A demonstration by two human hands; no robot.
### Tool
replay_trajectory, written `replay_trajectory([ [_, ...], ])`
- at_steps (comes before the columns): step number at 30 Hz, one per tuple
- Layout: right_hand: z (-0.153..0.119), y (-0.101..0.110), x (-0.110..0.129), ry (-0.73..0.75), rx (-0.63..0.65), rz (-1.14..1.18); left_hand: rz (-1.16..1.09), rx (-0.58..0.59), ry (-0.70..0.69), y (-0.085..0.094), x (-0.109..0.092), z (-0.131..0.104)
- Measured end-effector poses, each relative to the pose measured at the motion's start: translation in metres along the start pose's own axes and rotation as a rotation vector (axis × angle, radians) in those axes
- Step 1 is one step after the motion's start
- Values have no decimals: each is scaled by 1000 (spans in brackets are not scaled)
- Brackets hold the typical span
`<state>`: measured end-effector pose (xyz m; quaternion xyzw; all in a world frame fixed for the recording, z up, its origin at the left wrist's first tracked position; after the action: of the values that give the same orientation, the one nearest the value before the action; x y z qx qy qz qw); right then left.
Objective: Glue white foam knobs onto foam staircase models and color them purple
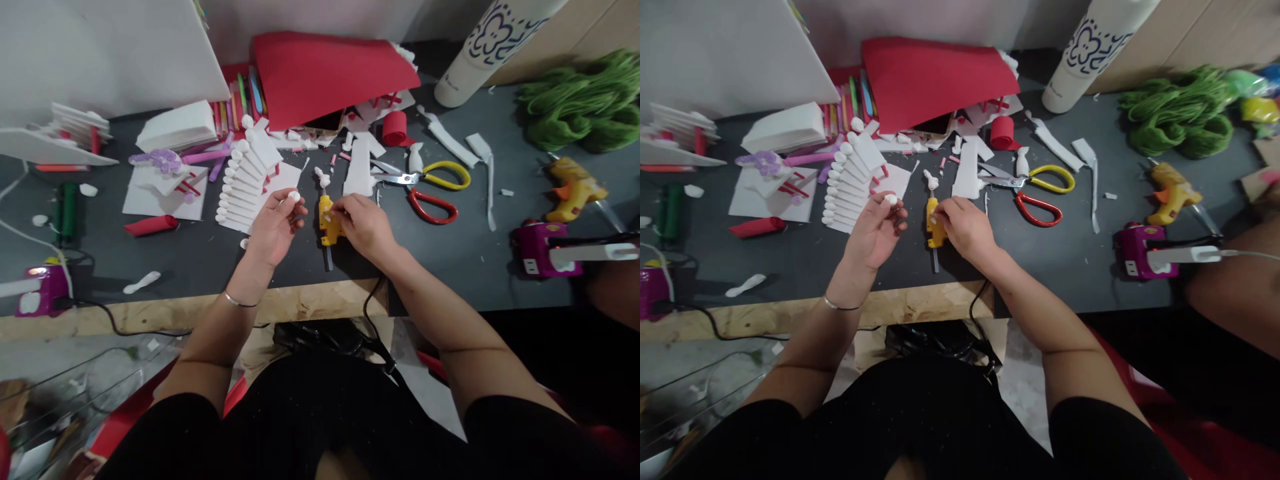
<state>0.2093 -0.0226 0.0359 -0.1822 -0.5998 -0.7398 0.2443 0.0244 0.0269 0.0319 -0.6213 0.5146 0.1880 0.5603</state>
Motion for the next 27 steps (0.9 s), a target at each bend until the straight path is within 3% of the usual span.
replay_trajectory([
  [5,-16,17,-1,160,153,-70,17,-30,-7,5,-2,3],
  [9,-25,13,-1,210,261,-176,-3,-40,2,9,-2,4],
  [15,-22,15,6,160,176,-285,84,17,-85,7,-4,4],
  [19,-22,29,10,191,112,-189,146,88,-212,-1,-8,3],
  [27,-17,41,5,241,37,63,158,104,-226,0,4,16],
])
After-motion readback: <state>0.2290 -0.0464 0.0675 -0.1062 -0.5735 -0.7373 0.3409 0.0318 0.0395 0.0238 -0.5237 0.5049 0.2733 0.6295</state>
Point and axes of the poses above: each hand's wrist, its own z-axis towards the middle knuckle, its own y-axis out of the back of the hand, x = y × z, the point moved 4 cm from there along z, towards the middle knuckle, and after that the axes turned 1 degree about x, right-handed, at the moved point
